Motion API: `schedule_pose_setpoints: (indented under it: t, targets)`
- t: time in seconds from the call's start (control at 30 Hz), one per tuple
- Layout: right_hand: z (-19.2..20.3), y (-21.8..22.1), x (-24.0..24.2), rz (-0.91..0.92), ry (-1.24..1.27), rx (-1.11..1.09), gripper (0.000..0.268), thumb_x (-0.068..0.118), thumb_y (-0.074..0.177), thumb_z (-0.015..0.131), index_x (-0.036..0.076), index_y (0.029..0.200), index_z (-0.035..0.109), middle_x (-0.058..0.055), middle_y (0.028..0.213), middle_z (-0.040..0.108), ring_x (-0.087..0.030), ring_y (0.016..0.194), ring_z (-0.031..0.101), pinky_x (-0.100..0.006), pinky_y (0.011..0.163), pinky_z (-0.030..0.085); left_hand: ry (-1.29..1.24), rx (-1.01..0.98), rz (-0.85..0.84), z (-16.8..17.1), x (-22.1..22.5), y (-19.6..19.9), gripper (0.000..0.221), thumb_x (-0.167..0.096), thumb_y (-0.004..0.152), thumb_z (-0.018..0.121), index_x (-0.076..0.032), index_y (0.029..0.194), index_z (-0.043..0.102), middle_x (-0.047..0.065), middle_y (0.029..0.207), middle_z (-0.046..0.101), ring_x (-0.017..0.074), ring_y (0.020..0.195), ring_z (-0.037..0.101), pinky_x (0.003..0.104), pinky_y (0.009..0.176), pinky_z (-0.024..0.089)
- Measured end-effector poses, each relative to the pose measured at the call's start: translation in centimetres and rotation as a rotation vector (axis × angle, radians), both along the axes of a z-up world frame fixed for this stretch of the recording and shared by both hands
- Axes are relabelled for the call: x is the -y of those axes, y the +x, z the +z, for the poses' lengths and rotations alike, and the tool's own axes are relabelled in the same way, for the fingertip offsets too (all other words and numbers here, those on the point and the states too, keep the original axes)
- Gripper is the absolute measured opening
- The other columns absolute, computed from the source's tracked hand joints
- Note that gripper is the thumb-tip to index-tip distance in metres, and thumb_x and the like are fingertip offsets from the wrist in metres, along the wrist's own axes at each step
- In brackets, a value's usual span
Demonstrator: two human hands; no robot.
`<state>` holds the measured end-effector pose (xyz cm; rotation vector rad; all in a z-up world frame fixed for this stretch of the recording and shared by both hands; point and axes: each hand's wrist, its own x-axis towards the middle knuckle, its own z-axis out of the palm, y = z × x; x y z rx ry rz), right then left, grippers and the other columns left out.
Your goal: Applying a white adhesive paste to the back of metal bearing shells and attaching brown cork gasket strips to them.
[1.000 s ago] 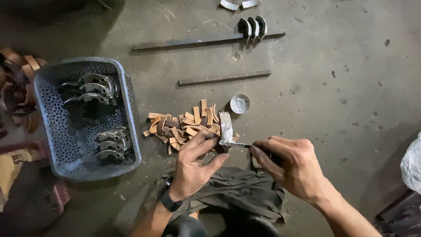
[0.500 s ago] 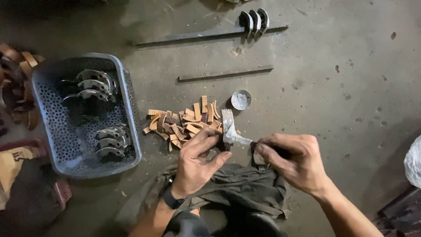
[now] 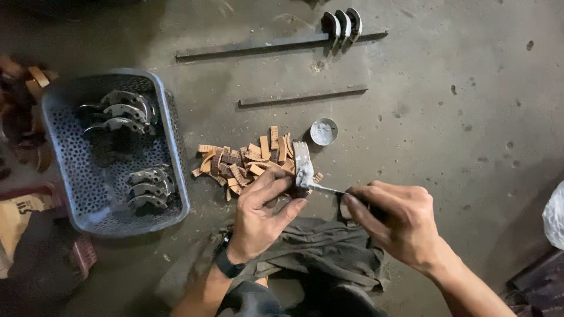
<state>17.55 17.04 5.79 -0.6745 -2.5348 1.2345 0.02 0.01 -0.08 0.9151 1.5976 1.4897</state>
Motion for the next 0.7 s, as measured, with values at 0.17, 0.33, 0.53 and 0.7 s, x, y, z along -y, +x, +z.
schedule_pose_setpoints:
  t: [0.17,0.33,0.53,0.7]
  targets:
    - [0.3,-0.8,-0.1,0.003,-0.022,0.063,0.011,0.008,0.087,0.073,0.002,0.095,0.077,-0.006,0.067,0.07,-0.013,0.046,0.061,-0.03,0.044,0.048,0.044,-0.119,-0.022,0.8,-0.4,-0.2,0.028,-0.004,0.087,0.081,0.008,0.108,0.067,0.011,0.11,0.065,0.0192,0.097,0.063,0.027,0.085,0.052]
    - [0.3,-1.1,-0.4,-0.032,-0.063,0.096,0.013,0.009,0.087,0.073,0.002,0.097,0.078,-0.007,0.067,0.07,-0.012,0.047,0.063,-0.029,0.044,0.049,0.059,-0.184,-0.034,0.3,0.0,-0.3,0.029,-0.005,0.087,0.081,0.007,0.11,0.067,0.01,0.106,0.064,0.0207,0.096,0.064,0.029,0.086,0.053]
    - [-0.6,-0.8,-1.5,-0.052,-0.139,0.146,0.018,0.014,0.089,0.072,0.002,0.101,0.079,-0.007,0.073,0.076,-0.01,0.055,0.068,-0.027,0.048,0.053,0.051,-0.204,-0.093,-0.4,0.3,-0.2,0.027,-0.003,0.088,0.079,0.005,0.111,0.069,0.011,0.111,0.067,0.0234,0.1,0.068,0.031,0.089,0.055]
    - [-1.0,-1.1,-2.4,-0.208,-0.417,0.438,0.021,0.021,0.086,0.074,0.008,0.099,0.084,-0.006,0.063,0.078,-0.011,0.049,0.066,-0.031,0.045,0.054,0.095,-0.1,-0.138,-1.3,0.6,-0.3,0.027,0.001,0.09,0.075,0.007,0.115,0.066,0.013,0.115,0.065,0.0253,0.105,0.068,0.032,0.09,0.057]
